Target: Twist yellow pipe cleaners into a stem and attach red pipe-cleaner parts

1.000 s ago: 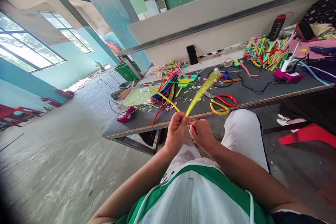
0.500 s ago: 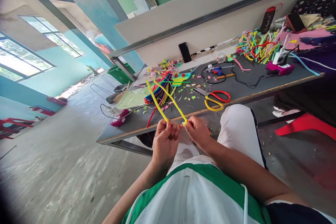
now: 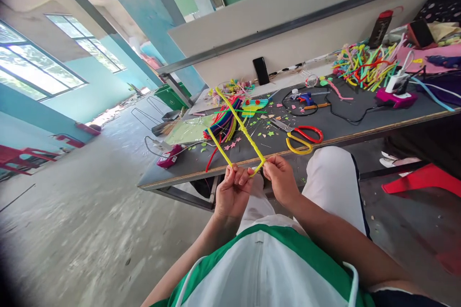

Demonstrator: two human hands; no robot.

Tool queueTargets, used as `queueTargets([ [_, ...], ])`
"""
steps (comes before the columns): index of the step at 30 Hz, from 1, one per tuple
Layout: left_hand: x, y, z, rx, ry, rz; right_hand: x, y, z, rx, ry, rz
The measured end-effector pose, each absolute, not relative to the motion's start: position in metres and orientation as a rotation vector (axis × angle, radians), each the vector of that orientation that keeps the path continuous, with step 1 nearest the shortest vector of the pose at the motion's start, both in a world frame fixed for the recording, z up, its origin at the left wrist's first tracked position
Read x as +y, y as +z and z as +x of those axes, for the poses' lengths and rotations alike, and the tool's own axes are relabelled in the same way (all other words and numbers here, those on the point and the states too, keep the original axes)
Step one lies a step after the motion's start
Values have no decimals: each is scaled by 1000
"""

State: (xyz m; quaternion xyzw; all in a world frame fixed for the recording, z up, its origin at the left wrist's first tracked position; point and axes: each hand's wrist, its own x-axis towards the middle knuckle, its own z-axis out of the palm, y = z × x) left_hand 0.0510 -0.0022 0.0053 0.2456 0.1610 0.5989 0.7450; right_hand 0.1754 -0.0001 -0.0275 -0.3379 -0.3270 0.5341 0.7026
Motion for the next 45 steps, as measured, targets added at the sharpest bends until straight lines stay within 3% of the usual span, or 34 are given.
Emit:
queueTargets([
  [6, 7, -15, 51, 321, 1267, 368, -7, -18, 180, -685, 1472, -512],
  [15, 20, -26, 16, 904, 848, 571, -1, -34, 193, -1119, 1079, -936],
  [20, 15, 0, -16, 1521, 1588, 1316, -5, -32, 194, -1247, 919, -1075],
  [22, 7, 20, -14, 1686, 1709, 1748, -5, -33, 192, -1280, 846, -1119],
  [24, -3, 42, -11, 1730, 1707, 1997, -4, -36, 192, -1310, 757, -1161],
  [29, -22, 78, -7, 1720, 2140, 2221, 0, -41, 195, -1351, 582, -1199],
  [31, -23, 75, -2, 1561, 1969, 2377, 0, -41, 194, -1345, 568, -1194],
  [33, -21, 59, 10, 1319, 1470, 2436, -1, -41, 191, -1325, 627, -1161],
  [35, -15, 37, 25, 1185, 1131, 2109, -3, -40, 187, -1313, 704, -1110],
  [40, -5, -2, 49, 997, 1107, 1396, -6, -40, 180, -1284, 853, -1058],
  [45, -2, -7, 48, 1029, 1142, 1217, -8, -46, 176, -1258, 962, -1013],
])
